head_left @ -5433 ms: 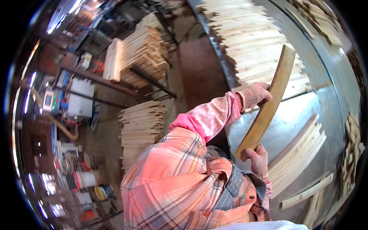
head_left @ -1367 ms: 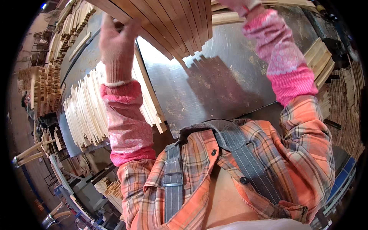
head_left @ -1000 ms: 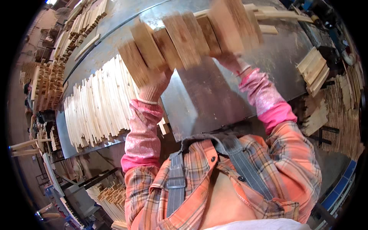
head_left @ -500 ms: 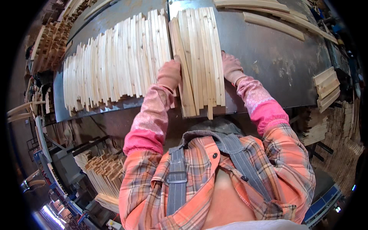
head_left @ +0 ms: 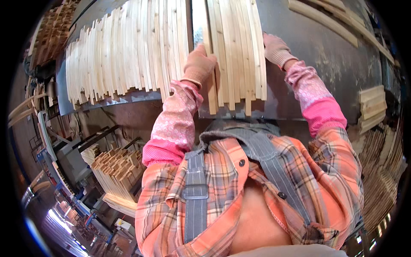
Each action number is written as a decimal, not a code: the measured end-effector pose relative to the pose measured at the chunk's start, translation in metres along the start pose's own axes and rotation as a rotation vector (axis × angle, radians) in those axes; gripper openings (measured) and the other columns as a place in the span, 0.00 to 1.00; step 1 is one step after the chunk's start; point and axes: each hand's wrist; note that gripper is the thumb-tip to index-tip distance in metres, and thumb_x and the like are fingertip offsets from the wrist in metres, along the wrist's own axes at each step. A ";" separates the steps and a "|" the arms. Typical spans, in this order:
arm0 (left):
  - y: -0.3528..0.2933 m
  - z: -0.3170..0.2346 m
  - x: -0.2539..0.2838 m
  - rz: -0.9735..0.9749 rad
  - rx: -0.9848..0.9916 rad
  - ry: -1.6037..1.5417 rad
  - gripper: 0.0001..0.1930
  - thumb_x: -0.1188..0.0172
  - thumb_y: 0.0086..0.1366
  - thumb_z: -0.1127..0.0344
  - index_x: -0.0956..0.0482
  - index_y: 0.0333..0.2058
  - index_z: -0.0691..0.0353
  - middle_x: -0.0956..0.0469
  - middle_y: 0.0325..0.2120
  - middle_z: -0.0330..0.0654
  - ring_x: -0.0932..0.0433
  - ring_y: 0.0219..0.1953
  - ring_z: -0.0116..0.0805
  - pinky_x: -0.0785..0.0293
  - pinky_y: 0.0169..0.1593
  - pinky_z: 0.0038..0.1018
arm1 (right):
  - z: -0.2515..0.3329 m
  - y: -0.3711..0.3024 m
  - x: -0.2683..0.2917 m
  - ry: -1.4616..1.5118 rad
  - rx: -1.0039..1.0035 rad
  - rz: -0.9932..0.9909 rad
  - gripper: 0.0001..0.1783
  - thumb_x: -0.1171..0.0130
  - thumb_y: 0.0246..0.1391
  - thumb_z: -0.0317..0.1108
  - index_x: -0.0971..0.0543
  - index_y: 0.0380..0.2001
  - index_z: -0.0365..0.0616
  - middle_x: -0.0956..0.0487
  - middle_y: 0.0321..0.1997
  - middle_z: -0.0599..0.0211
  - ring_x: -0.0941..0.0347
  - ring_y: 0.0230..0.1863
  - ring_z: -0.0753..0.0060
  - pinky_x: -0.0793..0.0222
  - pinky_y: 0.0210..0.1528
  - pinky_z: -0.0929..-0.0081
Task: The person repeatedly picks up thin wooden planks from a pile on a metal table and stacks them neatly. They handle the planks one at a time, aligning them with the existing stack and occasionally adjusting the pile to maintain order.
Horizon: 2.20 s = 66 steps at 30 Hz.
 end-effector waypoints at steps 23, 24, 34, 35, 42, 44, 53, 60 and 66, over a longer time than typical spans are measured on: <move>-0.024 -0.004 0.021 -0.137 -0.312 0.034 0.31 0.36 0.57 0.61 0.27 0.59 0.65 0.28 0.60 0.52 0.34 0.67 0.54 0.39 0.71 0.45 | 0.077 0.059 -0.003 0.378 -0.183 -0.012 0.28 0.33 0.58 0.51 0.16 0.47 0.33 0.13 0.42 0.47 0.15 0.45 0.53 0.22 0.47 0.58; -0.027 0.003 0.024 -0.164 -0.300 0.058 0.31 0.36 0.58 0.61 0.28 0.60 0.65 0.29 0.60 0.52 0.35 0.68 0.54 0.40 0.71 0.45 | 0.082 0.059 0.000 0.400 -0.188 0.006 0.27 0.33 0.58 0.50 0.16 0.47 0.34 0.13 0.42 0.47 0.14 0.45 0.52 0.22 0.47 0.58; -0.005 0.075 0.135 -0.149 -0.111 0.281 0.38 0.37 0.61 0.49 0.33 0.65 0.65 0.32 0.62 0.57 0.38 0.69 0.60 0.45 0.73 0.49 | 0.259 0.111 -0.004 0.324 -0.153 0.113 0.28 0.33 0.52 0.53 0.14 0.41 0.36 0.13 0.37 0.48 0.15 0.41 0.51 0.22 0.47 0.60; -0.005 0.081 0.138 -0.178 -0.081 0.275 0.39 0.36 0.62 0.47 0.34 0.66 0.66 0.32 0.62 0.58 0.39 0.70 0.60 0.47 0.74 0.49 | 0.272 0.121 -0.014 0.281 -0.157 0.128 0.28 0.34 0.51 0.54 0.13 0.40 0.36 0.13 0.37 0.48 0.15 0.41 0.50 0.22 0.46 0.60; 0.006 0.121 0.212 -0.081 0.124 0.460 0.48 0.35 0.61 0.39 0.39 0.69 0.67 0.37 0.67 0.60 0.44 0.74 0.59 0.53 0.76 0.52 | 0.398 0.156 -0.049 0.305 0.063 0.244 0.36 0.36 0.52 0.61 0.15 0.41 0.31 0.15 0.43 0.35 0.18 0.49 0.40 0.25 0.53 0.55; 0.019 0.158 0.216 -0.203 0.118 0.527 0.49 0.35 0.59 0.39 0.40 0.70 0.66 0.38 0.69 0.59 0.44 0.74 0.59 0.53 0.76 0.50 | 0.412 0.191 -0.089 0.337 0.161 0.206 0.36 0.37 0.53 0.61 0.14 0.41 0.31 0.15 0.43 0.35 0.18 0.50 0.41 0.24 0.51 0.56; 0.063 0.233 0.265 -0.402 0.140 0.672 0.43 0.30 0.53 0.45 0.28 0.62 0.65 0.26 0.59 0.59 0.31 0.65 0.59 0.36 0.67 0.49 | 0.480 0.212 -0.072 0.500 0.253 0.481 0.34 0.37 0.57 0.54 0.19 0.53 0.33 0.19 0.55 0.38 0.22 0.59 0.40 0.28 0.63 0.53; 0.162 0.152 0.213 -0.448 -0.274 0.476 0.42 0.27 0.54 0.56 0.31 0.65 0.70 0.30 0.65 0.62 0.32 0.67 0.60 0.36 0.70 0.44 | 0.237 0.192 0.009 0.336 0.129 0.008 0.24 0.39 0.58 0.45 0.19 0.51 0.37 0.17 0.53 0.43 0.21 0.57 0.41 0.26 0.60 0.52; 0.282 -0.035 0.119 -0.255 -0.422 0.566 0.48 0.26 0.52 0.52 0.37 0.68 0.67 0.32 0.66 0.60 0.33 0.68 0.57 0.36 0.70 0.41 | 0.021 0.152 0.062 0.258 -0.082 -0.142 0.30 0.39 0.60 0.44 0.27 0.60 0.36 0.22 0.60 0.40 0.26 0.62 0.40 0.31 0.65 0.53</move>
Point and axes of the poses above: each hand's wrist, its own y-axis towards the middle knuckle, its own x-axis out of the back of the hand, z = x × y
